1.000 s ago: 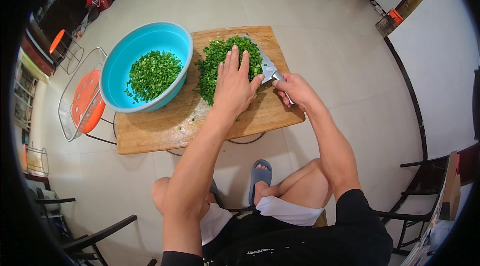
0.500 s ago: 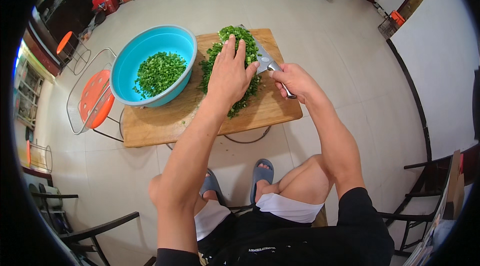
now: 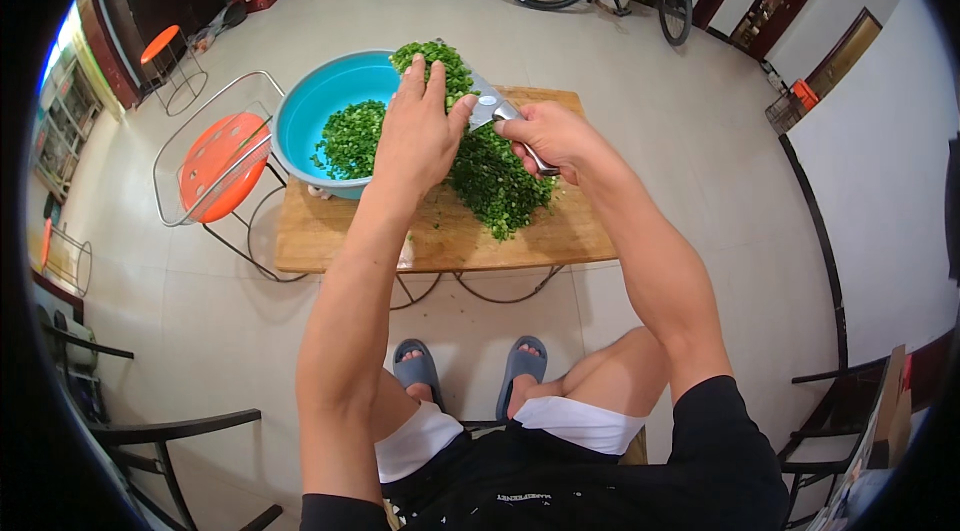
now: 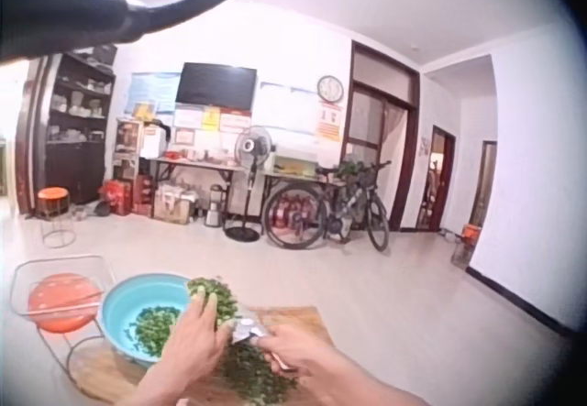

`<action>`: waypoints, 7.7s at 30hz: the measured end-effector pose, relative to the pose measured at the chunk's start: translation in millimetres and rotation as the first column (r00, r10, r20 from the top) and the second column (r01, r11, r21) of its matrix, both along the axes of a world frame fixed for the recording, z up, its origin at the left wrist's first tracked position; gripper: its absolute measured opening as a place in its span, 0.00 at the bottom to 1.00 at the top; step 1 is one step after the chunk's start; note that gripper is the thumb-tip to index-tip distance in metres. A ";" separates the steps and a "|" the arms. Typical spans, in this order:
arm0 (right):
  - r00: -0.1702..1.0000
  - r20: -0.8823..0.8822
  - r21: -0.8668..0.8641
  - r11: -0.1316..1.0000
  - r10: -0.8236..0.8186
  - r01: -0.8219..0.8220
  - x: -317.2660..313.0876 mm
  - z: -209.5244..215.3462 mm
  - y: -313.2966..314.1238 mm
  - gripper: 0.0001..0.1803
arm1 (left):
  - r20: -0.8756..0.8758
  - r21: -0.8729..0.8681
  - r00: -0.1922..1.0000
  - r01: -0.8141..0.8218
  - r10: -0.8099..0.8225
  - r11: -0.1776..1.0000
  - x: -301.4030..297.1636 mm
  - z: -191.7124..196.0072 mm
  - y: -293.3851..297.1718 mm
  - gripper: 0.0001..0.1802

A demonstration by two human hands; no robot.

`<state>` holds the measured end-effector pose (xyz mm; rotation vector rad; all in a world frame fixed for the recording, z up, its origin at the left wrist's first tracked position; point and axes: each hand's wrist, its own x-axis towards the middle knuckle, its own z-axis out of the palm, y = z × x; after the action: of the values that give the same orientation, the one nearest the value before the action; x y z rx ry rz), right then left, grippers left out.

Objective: The person sits cross-legged on a chair and uses a cleaver to scoop chopped green vegetables from a wooden cutting board into a blue plastic basin. The person repeatedly gathers the vegetables and transfers them until the board is empty.

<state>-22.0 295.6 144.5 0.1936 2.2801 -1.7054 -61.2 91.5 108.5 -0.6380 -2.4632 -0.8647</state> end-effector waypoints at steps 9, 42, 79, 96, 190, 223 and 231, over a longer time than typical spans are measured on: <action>0.982 -0.161 0.518 0.855 0.097 0.001 -40.7 15.3 -80.3 0.09 | 0.171 0.108 0.976 -0.159 0.139 0.981 -17.0 -28.2 -72.4 0.34; 0.973 -0.093 0.496 0.857 0.213 -0.140 -21.7 60.9 -77.4 0.09 | -0.001 -0.016 1.000 -0.019 0.019 1.000 -4.7 -26.4 -58.8 0.53; 0.951 -0.150 0.659 0.744 0.272 -0.109 1.7 87.7 -53.6 0.12 | -0.221 -0.031 0.975 -0.043 0.035 0.999 -22.0 -32.6 -63.4 0.38; 0.965 -0.229 0.566 0.824 0.127 0.026 -9.2 68.9 -46.5 0.10 | -0.181 0.023 0.983 -0.024 0.028 0.999 -16.2 -35.1 -61.1 0.37; 0.380 -0.432 0.759 0.103 0.818 0.643 18.8 10.1 -67.9 0.05 | -0.184 -0.069 0.952 0.238 -0.246 0.969 -0.5 -14.1 -49.9 0.47; 0.940 -0.321 0.013 0.992 -0.113 0.124 31.2 -8.0 -14.8 0.11 | 0.091 0.049 0.938 -0.340 0.334 0.939 -16.1 -18.0 -91.6 0.17; 0.962 -0.066 -0.404 0.889 -0.265 0.217 59.0 -22.7 -1.5 0.11 | -0.017 -0.197 0.912 -0.406 0.411 0.892 -13.3 -26.0 -81.8 0.34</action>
<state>37.0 294.0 121.8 0.3065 1.9970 -2.3220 -74.5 9.6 82.5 -0.1516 -2.5882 -0.4698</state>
